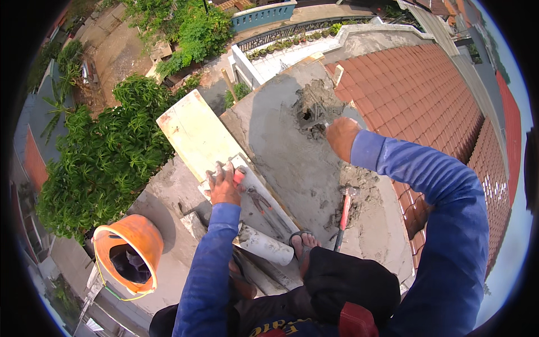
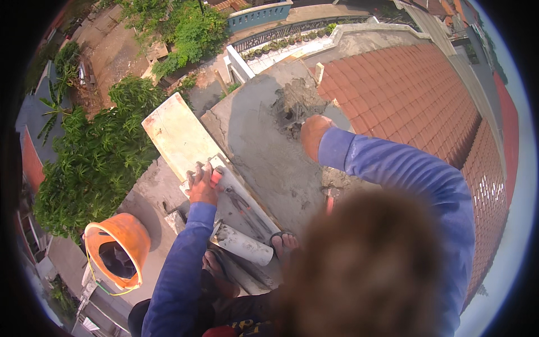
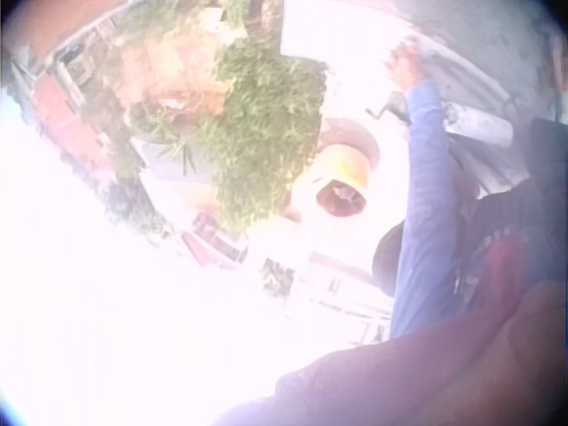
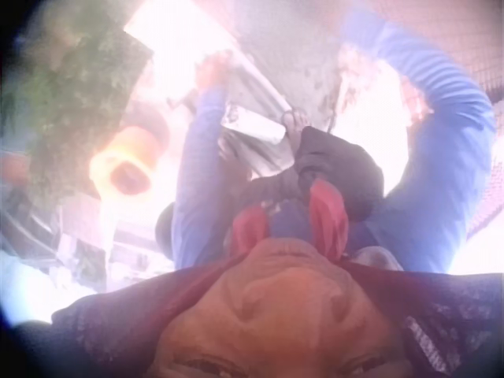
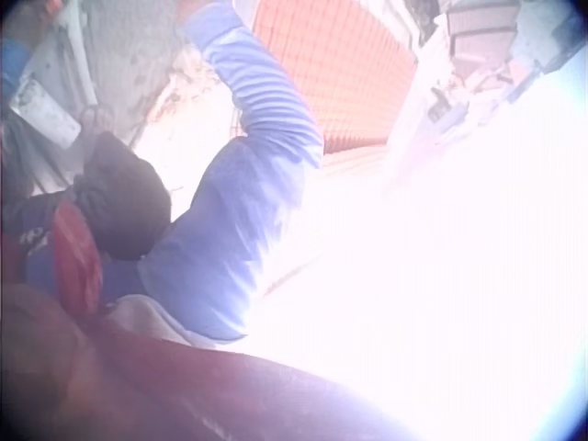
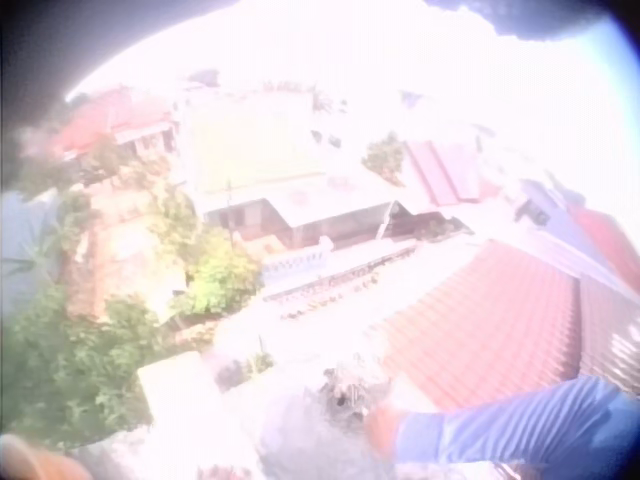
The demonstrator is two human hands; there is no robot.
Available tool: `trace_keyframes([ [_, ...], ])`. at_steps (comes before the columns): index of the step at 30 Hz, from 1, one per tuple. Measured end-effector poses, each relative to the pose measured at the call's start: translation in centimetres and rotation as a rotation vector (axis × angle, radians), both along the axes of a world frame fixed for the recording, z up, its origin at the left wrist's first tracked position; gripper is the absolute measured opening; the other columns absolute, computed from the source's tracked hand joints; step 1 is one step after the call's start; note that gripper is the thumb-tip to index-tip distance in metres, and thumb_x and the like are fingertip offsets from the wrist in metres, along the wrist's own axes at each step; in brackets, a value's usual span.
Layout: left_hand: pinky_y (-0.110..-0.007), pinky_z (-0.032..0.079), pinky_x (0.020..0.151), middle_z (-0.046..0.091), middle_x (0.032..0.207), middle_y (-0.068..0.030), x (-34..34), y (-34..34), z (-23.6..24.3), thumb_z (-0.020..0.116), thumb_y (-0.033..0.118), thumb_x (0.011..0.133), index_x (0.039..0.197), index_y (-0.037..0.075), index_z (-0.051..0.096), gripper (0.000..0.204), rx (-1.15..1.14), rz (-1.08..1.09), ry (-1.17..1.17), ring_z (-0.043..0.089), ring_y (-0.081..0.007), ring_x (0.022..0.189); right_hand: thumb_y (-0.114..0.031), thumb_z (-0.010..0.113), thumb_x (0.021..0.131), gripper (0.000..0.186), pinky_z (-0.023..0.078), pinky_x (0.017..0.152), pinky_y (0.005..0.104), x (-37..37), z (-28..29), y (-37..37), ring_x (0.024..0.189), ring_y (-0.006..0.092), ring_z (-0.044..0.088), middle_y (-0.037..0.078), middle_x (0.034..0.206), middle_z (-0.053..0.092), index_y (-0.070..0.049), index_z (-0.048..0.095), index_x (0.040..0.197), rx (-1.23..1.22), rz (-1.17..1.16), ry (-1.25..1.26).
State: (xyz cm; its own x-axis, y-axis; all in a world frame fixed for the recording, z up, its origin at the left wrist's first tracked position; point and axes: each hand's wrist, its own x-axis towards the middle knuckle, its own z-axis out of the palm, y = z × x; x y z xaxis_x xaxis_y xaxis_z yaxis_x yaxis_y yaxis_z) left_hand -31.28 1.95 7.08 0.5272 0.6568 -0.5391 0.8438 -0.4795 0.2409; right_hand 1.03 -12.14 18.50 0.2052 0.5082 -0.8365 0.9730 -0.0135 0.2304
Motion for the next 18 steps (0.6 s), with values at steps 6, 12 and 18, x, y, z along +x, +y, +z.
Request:
trace_keyframes([
  [6,-0.08,0.028,0.113,0.031,0.169,-0.0064,-0.1,0.0,-0.4,0.09,0.029,0.076,0.157,0.036,0.042,0.095,-0.033,-0.002,0.001,0.02,-0.0451,0.156,-0.011,0.067,0.087,0.016,0.059,0.075,0.0437,-0.7,0.1,-4.9,0.091,0.032,0.076,0.014,0.095,0.077,-0.005,0.076,0.098,0.23,-0.22,0.086],
  [12,-0.077,0.031,0.114,0.029,0.17,-0.0074,-0.8,0.2,-1.7,0.091,0.029,0.075,0.157,0.035,0.042,0.096,-0.04,-0.017,-0.035,0.021,-0.0457,0.155,-0.012,0.064,0.089,0.032,0.058,0.077,0.0448,-1.8,-0.2,-7.9,0.089,0.0316,0.075,0.017,0.097,0.076,-0.001,0.065,0.119,0.282,-0.323,0.021],
  [18,-0.072,0.035,0.115,0.029,0.169,-0.0079,-0.7,0.2,-1.1,0.092,0.026,0.073,0.157,0.034,0.042,0.098,-0.018,-0.026,-0.032,0.022,-0.0459,0.155,-0.019,0.064,0.092,0.047,0.057,0.085,0.0501,-4.2,5.9,-14.6,0.096,0.0389,0.072,0.022,0.103,0.073,-0.002,0.055,0.135,0.449,-0.827,0.112],
])
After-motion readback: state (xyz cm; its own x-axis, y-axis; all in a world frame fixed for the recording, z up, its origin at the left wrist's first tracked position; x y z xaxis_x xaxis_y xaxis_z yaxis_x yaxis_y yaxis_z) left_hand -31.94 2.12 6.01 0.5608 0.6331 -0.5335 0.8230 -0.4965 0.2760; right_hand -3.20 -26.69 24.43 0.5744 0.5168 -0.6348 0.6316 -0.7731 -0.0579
